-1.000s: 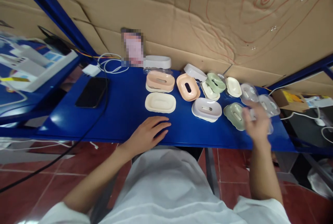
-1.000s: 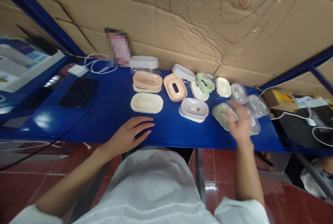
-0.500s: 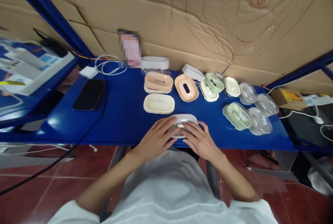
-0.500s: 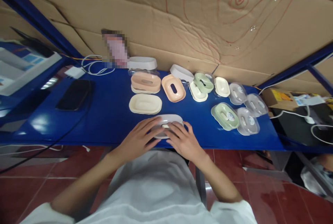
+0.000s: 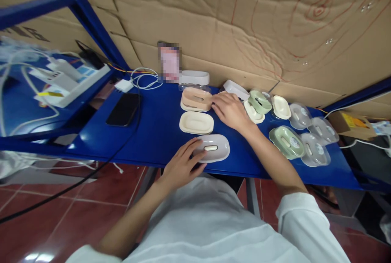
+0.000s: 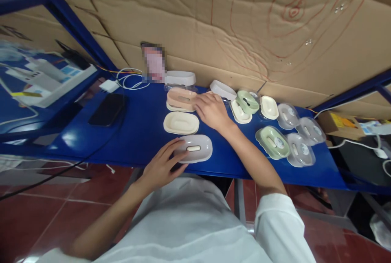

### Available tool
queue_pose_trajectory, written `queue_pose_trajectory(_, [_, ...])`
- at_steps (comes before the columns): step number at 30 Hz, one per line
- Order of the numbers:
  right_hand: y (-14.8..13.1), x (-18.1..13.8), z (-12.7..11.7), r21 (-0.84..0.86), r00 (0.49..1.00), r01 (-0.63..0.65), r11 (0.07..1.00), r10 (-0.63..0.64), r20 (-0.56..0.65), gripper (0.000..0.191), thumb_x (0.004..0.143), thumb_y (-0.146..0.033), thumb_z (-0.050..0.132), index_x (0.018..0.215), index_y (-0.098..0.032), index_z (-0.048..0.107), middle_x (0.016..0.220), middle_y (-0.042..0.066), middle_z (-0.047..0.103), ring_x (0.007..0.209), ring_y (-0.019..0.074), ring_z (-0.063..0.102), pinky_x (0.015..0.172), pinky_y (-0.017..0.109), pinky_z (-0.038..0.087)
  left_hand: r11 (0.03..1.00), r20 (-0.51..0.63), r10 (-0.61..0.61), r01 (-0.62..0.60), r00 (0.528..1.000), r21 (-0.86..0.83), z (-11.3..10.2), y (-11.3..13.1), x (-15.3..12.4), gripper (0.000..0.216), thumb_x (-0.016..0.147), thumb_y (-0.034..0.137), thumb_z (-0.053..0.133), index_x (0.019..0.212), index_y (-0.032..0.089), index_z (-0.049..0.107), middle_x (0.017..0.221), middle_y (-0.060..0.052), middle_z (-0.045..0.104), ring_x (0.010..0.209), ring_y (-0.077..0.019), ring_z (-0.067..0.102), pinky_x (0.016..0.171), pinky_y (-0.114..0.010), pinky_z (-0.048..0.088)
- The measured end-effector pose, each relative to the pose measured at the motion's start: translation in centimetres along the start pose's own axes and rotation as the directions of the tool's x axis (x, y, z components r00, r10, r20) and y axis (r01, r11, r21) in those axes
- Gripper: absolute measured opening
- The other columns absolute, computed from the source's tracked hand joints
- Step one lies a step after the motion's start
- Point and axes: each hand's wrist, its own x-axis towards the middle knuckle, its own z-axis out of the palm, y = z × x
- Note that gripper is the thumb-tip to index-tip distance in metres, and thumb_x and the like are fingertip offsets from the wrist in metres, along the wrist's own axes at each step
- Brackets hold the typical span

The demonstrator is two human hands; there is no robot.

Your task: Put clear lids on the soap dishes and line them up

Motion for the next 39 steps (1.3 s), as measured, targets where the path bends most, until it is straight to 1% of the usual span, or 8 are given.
queue_pose_trajectory(7, [-2.1,7.9,3.5,-0.205,0.989,0.145,0.968,-0.134,0.069,0.038,0.113,-0.023,0.040,0.137,-0.018,0.069,0.137,0.016,0.070,0.128,0.0333,0.059,0.111,0.052,0.041,0.999,-0.003,0.009,-0.009,1.000,0.052,-0.2,0.1,-0.1,0.033,0.102,0.029,0.070,0.134,0.020,0.068,0.149,-0.016,0.064,0.153,-0.0352,0.051,0.118,-0.053,0.056])
queue_pose_trajectory(12, [-2.3,11.3,5.5,-0.248,0.966,0.258,0.934,-0.253,0.054,0.033,0.109,-0.017,0.046,0.131,-0.016,0.071,0.165,0.013,0.050,0.151,0.0341,0.043,0.125,0.060,0.033,0.996,-0.004,0.032,-0.032,0.999,0.080,-0.1,0.1,-0.2,0.033,0.103,0.030,0.068,0.134,0.018,0.068,0.147,-0.017,0.066,0.151,-0.0365,0.053,0.115,-0.053,0.058])
queue_pose_trajectory(16, [-2.5,12.7,6.1,-0.203,0.972,0.235,0.951,-0.229,0.054,0.039,0.102,-0.014,0.053,0.139,-0.013,0.066,0.168,0.015,0.048,0.156,0.0373,0.038,0.129,0.069,0.028,0.997,0.010,0.016,-0.017,1.000,0.079,-0.2,0.2,-0.1,0.032,0.104,0.032,0.067,0.134,0.020,0.068,0.146,-0.016,0.067,0.150,-0.0357,0.054,0.116,-0.052,0.058])
queue_pose_trajectory(21, [-1.7,11.8,5.7,-0.165,0.964,0.257,0.952,-0.240,0.115,0.043,0.104,-0.011,0.036,0.134,-0.009,0.067,0.159,0.021,0.054,0.149,0.0381,0.045,0.127,0.067,0.028,0.997,0.017,0.018,-0.019,1.000,0.070,-0.4,0.2,-0.1,0.032,0.105,0.032,0.067,0.134,0.020,0.069,0.143,-0.015,0.069,0.150,-0.0353,0.055,0.117,-0.051,0.057])
queue_pose_trajectory(25, [-0.8,10.1,4.9,-0.157,0.989,0.144,0.977,-0.136,0.062,0.043,0.103,-0.015,0.036,0.135,-0.007,0.065,0.150,0.025,0.060,0.135,0.0429,0.053,0.118,0.071,0.032,0.999,0.018,0.000,-0.001,1.000,0.051,-0.4,0.2,-0.1,0.032,0.104,0.031,0.068,0.134,0.022,0.069,0.144,-0.014,0.069,0.151,-0.0358,0.054,0.117,-0.052,0.057])
queue_pose_trajectory(31, [-0.1,8.8,4.0,-0.097,0.999,-0.040,0.995,0.038,-0.026,0.030,0.098,-0.021,0.053,0.124,-0.012,0.065,0.126,0.022,0.072,0.125,0.0418,0.060,0.111,0.063,0.039,0.998,0.013,0.004,-0.005,1.000,0.057,-0.3,0.2,0.0,0.030,0.103,0.030,0.068,0.132,0.021,0.070,0.143,-0.014,0.069,0.150,-0.0361,0.055,0.116,-0.053,0.057])
queue_pose_trajectory(35, [1.3,8.9,3.8,0.157,0.988,-0.125,0.980,0.137,-0.066,0.036,0.099,-0.030,0.062,0.133,-0.019,0.065,0.125,0.013,0.075,0.116,0.0324,0.067,0.106,0.053,0.049,0.999,0.003,0.002,-0.002,1.000,0.040,-0.4,0.2,0.0,0.031,0.102,0.029,0.070,0.132,0.020,0.069,0.143,-0.015,0.069,0.150,-0.0355,0.055,0.116,-0.052,0.058])
queue_pose_trajectory(39, [3.6,9.5,3.8,0.489,0.960,-0.220,0.844,0.276,-0.044,0.039,0.094,-0.051,0.073,0.119,-0.021,0.075,0.112,0.007,0.078,0.103,0.0250,0.071,0.100,0.044,0.056,0.999,-0.010,0.002,-0.002,1.000,0.036,-0.4,0.3,0.1,0.031,0.102,0.028,0.070,0.131,0.020,0.069,0.142,-0.015,0.069,0.151,-0.0351,0.054,0.116,-0.052,0.057])
